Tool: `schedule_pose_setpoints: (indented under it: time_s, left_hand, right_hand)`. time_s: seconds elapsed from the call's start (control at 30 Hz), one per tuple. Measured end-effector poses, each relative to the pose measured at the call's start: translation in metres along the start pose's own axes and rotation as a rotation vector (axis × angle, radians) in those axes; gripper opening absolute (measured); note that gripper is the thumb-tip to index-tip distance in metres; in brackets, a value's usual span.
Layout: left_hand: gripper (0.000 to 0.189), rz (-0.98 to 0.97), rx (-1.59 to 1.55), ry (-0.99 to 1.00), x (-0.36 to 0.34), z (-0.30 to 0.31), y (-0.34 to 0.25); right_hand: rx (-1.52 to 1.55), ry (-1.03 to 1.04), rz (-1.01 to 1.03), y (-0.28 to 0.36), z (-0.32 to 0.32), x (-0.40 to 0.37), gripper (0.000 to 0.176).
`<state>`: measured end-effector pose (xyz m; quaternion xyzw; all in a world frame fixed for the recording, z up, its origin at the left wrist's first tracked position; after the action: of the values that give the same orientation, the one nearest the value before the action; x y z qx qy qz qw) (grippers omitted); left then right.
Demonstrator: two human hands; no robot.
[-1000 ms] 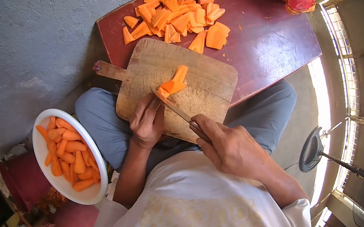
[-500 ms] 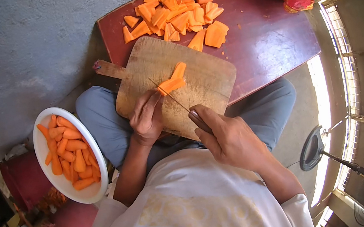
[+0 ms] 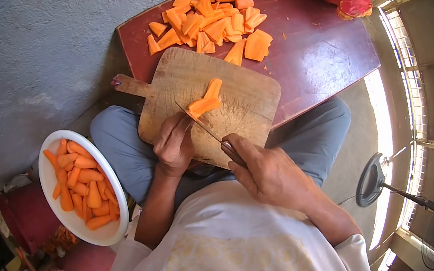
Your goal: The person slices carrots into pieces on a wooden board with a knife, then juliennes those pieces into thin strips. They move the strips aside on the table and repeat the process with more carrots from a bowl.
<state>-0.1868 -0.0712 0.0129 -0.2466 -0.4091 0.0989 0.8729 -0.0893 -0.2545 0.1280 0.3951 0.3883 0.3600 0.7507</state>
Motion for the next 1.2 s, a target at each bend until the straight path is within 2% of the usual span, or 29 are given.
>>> schedule_pose_setpoints:
  time_s: [0.3,0.5,0.63,0.67,0.73,0.87,1.0,1.13,1.2]
  left_hand:
    - [0.028,-0.019,0.071,-0.014,0.002,0.001,-0.002]
    - [0.039,0.064,0.062,0.0,0.006,0.001,-0.004]
    - [0.052,0.052,0.16,0.195,0.021,-0.006,-0.008]
    - [0.052,0.106,0.151,0.318,0.025,-0.01,-0.01]
    - [0.048,-0.155,0.295,0.375,0.034,-0.021,-0.008]
    - [0.049,-0.244,0.317,0.531,0.037,-0.033,-0.003]
    - [0.049,-0.274,0.299,0.565,0.045,-0.04,0.009]
    - [0.05,-0.191,0.281,0.506,0.07,-0.05,0.034]
    - [0.05,-0.143,0.261,0.48,0.09,-0.064,0.053]
  right_hand:
    - [-0.018,0.045,-0.022,-0.041,-0.016,0.021,0.044]
    - [0.132,-0.056,0.04,-0.024,0.001,0.01,0.041]
    - [0.18,-0.205,0.079,-0.039,0.023,-0.003,0.044]
    - [0.182,-0.241,0.082,-0.047,0.026,-0.004,0.044]
    - [0.191,-0.297,0.062,-0.06,0.025,-0.01,0.041]
    - [0.305,-0.304,-0.045,-0.082,0.02,-0.024,0.039]
    - [0.374,-0.322,-0.067,-0.093,0.016,-0.031,0.038]
    - [0.381,-0.345,0.013,-0.096,0.016,-0.032,0.038]
    - [0.435,-0.332,-0.021,-0.094,0.016,-0.032,0.039]
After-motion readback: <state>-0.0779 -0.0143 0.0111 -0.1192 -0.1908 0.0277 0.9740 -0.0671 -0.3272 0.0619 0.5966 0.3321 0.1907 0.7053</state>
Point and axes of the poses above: each hand's wrist, its own x-axis towards the middle knuckle, its own z-axis out of the back of the hand, y = z × x, the point moved 5 cm from there along x, towards the middle knuckle, and after that the axes turned 11 degrees about x, right-handed, at the moved point
